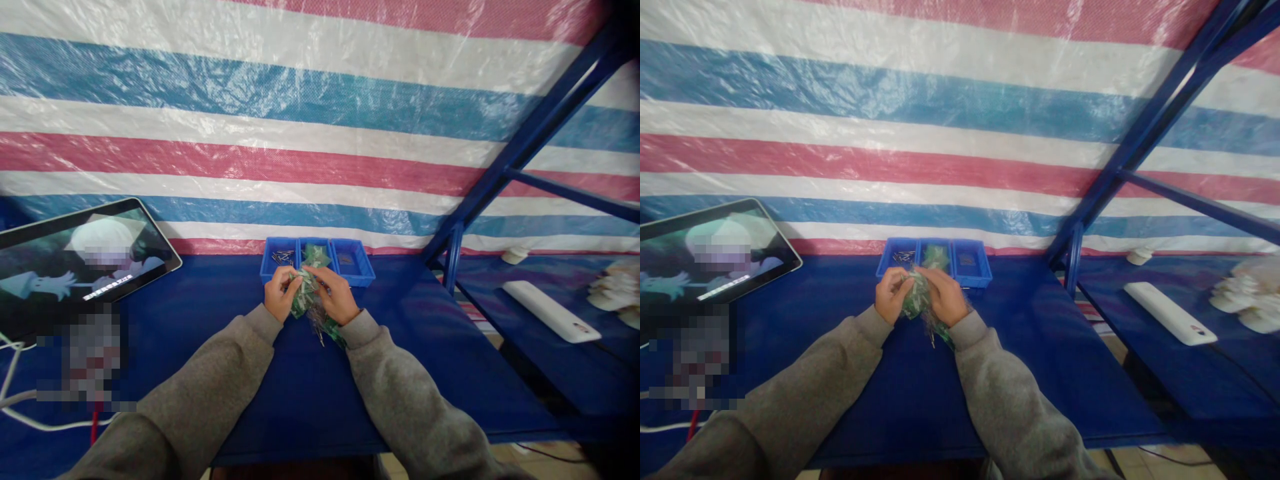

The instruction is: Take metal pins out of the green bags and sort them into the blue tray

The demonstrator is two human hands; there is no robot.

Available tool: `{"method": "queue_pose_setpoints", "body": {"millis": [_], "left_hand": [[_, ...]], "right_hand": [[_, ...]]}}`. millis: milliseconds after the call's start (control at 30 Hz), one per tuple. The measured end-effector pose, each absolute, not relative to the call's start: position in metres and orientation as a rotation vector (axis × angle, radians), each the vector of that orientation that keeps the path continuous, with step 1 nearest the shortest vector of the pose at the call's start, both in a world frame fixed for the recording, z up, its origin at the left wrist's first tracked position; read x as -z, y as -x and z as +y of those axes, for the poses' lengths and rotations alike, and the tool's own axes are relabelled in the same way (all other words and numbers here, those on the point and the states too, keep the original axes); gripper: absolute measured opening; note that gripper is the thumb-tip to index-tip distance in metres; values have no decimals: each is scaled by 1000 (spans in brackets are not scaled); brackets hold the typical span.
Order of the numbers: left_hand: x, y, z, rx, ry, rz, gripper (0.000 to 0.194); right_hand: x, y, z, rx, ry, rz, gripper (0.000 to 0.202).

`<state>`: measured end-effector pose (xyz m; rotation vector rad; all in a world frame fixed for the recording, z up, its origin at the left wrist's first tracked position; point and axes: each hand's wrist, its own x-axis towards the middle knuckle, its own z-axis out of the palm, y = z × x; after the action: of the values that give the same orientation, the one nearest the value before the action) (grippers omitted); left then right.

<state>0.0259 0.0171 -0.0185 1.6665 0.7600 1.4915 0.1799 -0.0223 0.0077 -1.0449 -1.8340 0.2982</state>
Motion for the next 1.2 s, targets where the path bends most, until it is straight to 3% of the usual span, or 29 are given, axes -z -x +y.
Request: {"method": "queue_pose_setpoints", "body": {"millis": [133,267,633,867,1000,1200], "left_hand": [[15,-25,14,-1421,-1672,724,20],[8,-19,12,-1381,-1870,710,32],[8,-22,11,-1490,-1967,877,18],[18,-24,15,-1527,-1692,809,36],[17,-24,13,-1508,-1697,775,37],[17,-24,12,-1492,-1735,771,32]], "right_hand": [[-6,-181,-21,-213,1079,-1794,26],[-7,-182,-20,-168,1117,-1709,14],[-8,-179,-23,-282,1201,-1660,17],[-15,-180,-27,-346,1068,-1725,36],[-19,-180,-28,-351,1028,-1728,40],[-14,-181,-25,-268,1017,-1734,22]]}}
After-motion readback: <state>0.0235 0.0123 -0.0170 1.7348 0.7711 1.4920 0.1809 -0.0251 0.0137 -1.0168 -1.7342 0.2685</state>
